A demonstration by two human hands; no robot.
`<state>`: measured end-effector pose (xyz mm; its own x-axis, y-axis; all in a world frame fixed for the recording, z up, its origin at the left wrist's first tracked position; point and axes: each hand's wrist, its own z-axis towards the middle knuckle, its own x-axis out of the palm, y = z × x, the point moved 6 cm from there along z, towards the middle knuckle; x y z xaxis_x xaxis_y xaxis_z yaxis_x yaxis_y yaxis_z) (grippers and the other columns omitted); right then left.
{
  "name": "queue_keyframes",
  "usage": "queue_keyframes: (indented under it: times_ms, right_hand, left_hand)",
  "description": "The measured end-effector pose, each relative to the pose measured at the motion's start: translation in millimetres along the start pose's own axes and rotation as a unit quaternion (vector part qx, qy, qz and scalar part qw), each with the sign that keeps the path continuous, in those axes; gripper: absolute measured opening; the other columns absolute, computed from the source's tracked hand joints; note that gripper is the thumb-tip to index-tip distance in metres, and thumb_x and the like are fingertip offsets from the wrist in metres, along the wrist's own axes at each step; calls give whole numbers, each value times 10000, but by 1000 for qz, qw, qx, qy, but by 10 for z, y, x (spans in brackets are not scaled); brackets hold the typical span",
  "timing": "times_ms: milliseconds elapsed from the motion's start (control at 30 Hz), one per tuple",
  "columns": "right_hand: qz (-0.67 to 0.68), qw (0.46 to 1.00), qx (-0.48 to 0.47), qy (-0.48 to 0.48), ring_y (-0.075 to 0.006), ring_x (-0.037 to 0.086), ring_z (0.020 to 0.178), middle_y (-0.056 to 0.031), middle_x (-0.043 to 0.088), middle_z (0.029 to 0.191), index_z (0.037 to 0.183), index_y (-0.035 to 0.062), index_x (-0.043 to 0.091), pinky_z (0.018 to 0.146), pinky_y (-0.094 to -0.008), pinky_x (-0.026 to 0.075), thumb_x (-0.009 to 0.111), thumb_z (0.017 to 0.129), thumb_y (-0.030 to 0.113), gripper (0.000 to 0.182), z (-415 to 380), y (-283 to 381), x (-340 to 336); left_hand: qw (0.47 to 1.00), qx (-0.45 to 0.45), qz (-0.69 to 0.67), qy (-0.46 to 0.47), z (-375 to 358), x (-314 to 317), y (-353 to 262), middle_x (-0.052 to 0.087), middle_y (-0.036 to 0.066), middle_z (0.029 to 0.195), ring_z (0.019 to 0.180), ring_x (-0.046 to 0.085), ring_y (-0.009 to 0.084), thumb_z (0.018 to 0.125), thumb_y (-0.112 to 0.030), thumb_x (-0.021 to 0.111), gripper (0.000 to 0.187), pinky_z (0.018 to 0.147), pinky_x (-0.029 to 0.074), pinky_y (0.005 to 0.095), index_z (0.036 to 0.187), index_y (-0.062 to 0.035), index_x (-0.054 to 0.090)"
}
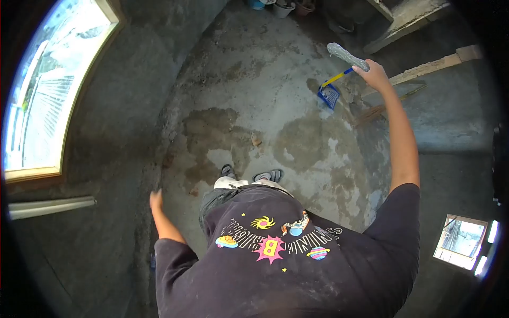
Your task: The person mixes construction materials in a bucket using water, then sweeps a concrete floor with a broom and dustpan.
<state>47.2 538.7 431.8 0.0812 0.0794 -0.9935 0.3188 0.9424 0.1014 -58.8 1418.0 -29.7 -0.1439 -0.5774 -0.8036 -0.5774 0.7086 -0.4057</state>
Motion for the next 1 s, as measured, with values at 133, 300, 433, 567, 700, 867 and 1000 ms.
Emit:
queue_keyframes:
  times_ms: [133,300,433,567,700,867,1000]
  right_hand:
    - [107,988,104,43,-173,569,472,-95,578,680,929,-4,587,428,-300,448,646,815,505,525,-28,-283,-208]
    - [170,974,136,65,-118,504,408,-28,517,619,912,23,573,364,-256,394,630,829,508,494,17,-449,-309]
    - [121,987,107,29,-138,530,438,-40,537,628,887,9,579,388,-268,415,628,831,502,499,63,-453,-349]
    - [96,994,57,10,-157,547,433,-79,556,621,886,-17,569,403,-301,435,642,824,496,522,132,-417,-341]
    - [86,996,25,-15,-161,566,468,-88,568,636,871,-20,575,439,-308,449,648,820,497,524,80,-348,-337]
    - [226,971,33,-75,-135,574,487,-69,561,635,858,-10,577,474,-285,455,640,835,489,504,4,-278,-331]
    - [228,948,33,-220,-250,643,816,-150,651,855,968,-22,613,745,-347,489,560,857,570,604,0,-251,-402]
  left_hand:
    - [949,-145,-11,279,-1247,646,2209,543,74,740,672,538,239,865,-421,559,360,575,433,400,852,-62,564]
    - [790,-456,-219,347,-2539,1388,2488,447,25,597,521,470,218,854,-462,565,338,489,400,334,737,-147,528]
    - [708,-545,-369,257,-2426,2032,2015,439,23,598,533,467,223,849,-467,576,337,504,406,325,729,-158,518]
    - [859,-361,-293,216,-1325,1659,1146,489,35,631,501,462,214,857,-457,582,353,443,383,386,764,-121,532]
    - [928,-198,-277,149,-519,820,318,510,-13,703,561,483,120,888,-399,569,259,498,391,303,871,-141,556]
    - [952,-147,-238,123,-78,327,-88,532,-7,745,575,485,99,895,-383,569,297,506,394,283,1011,-109,564]
    - [951,-155,-231,136,6,462,-100,537,7,757,572,495,124,896,-385,564,310,504,402,311,1028,-104,561]
